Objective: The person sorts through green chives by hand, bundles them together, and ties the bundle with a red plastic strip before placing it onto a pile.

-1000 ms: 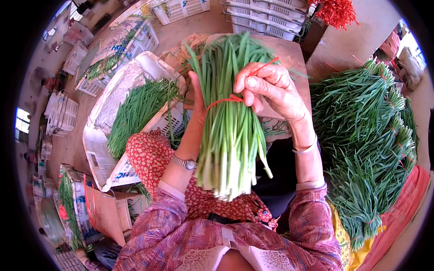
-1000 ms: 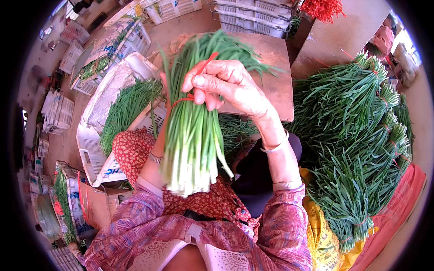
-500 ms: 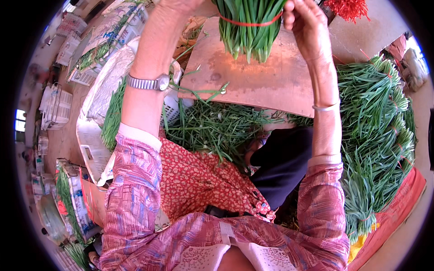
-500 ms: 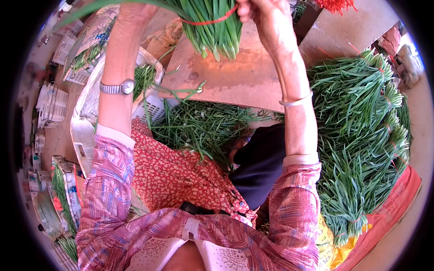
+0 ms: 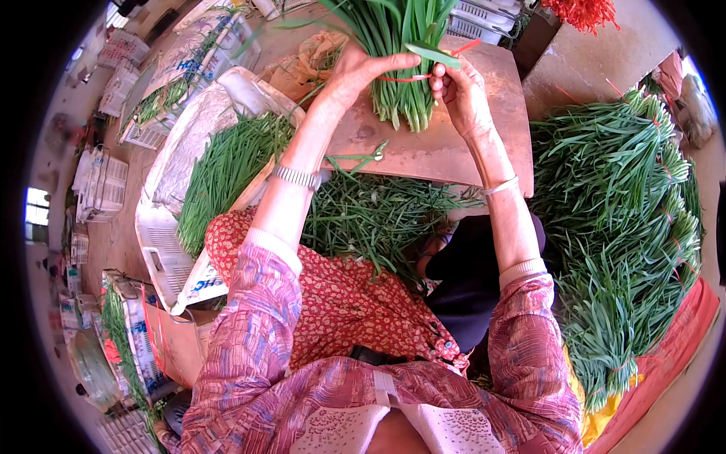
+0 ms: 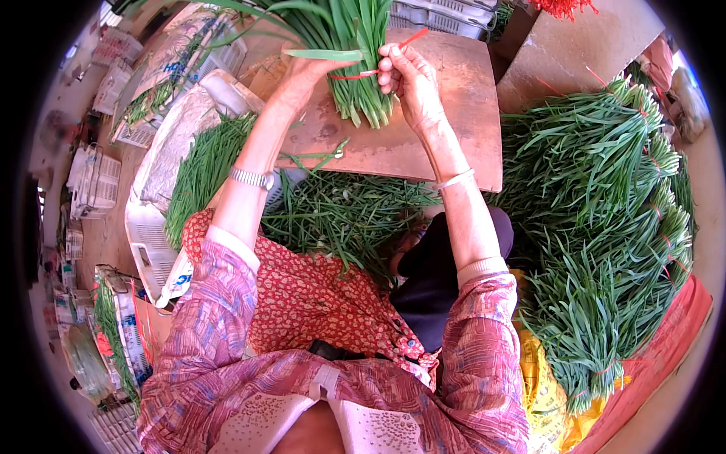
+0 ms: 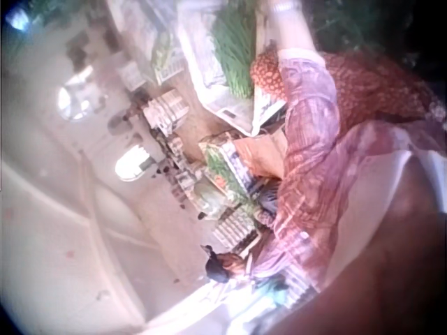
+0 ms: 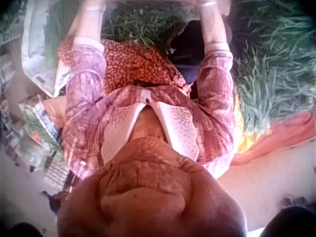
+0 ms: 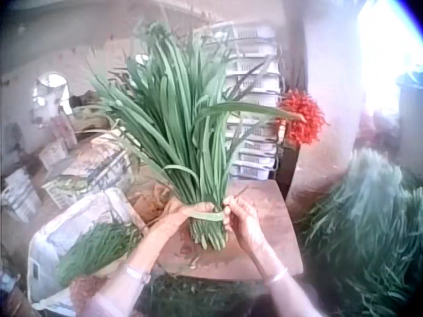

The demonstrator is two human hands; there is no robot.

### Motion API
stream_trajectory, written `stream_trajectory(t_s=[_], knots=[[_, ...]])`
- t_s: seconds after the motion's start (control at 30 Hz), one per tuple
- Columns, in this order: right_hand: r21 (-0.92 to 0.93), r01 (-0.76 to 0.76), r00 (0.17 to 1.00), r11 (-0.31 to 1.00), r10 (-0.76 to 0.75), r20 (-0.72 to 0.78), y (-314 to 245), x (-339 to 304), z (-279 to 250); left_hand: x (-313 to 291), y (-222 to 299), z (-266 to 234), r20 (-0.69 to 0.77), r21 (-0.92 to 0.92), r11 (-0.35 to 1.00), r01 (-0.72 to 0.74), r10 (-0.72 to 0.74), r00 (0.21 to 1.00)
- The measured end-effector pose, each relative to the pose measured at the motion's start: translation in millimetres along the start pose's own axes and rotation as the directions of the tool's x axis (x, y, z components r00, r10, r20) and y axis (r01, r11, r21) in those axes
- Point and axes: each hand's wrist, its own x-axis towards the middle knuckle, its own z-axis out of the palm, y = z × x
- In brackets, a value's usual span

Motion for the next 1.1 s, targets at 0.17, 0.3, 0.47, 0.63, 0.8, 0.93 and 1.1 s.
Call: stream_trajectory(t_s=[0.17, 0.3, 0.47, 0.63, 0.8, 0.93, 1.1], knots=[[0.235, 0.254, 0.967, 0.938, -0.246, -0.065, -30, -14, 29, 42, 51, 14, 0.047, -0.007, 0.995, -0.099, 0.1, 0.994], [0.074, 0.361, 0.926, 0.929, -0.348, -0.15, -48, -46, 46, 69, 79, 32, 0.329, -0.084, 0.974, 0.21, -0.171, 0.928], [-0.253, 0.092, 0.962, 0.963, -0.152, -0.228, -32, -60, 56, 81, 30, 7, 0.327, 0.327, 0.94, 0.095, -0.207, 0.922], [-0.42, -0.056, 0.973, 0.906, -0.045, -0.228, -20, -42, 3, -15, 1, 62, 0.142, 0.692, 0.722, 0.009, -0.148, 0.979], [-0.718, 0.028, 0.99, 0.696, -0.117, -0.075, -34, -16, 37, -59, -22, 68, 0.094, 0.973, 0.195, -0.121, 0.142, 0.985], [-0.694, 0.123, 0.989, 0.709, -0.147, 0.025, -51, -1, 49, -41, 10, 46, 0.22, 0.961, 0.149, -0.232, 0.095, 0.971], [-0.531, -0.029, 0.997, 0.847, -0.012, -0.073, -10, 20, 10, -19, -5, 47, 0.257, 0.966, 0.121, -0.23, -0.315, 0.914]])
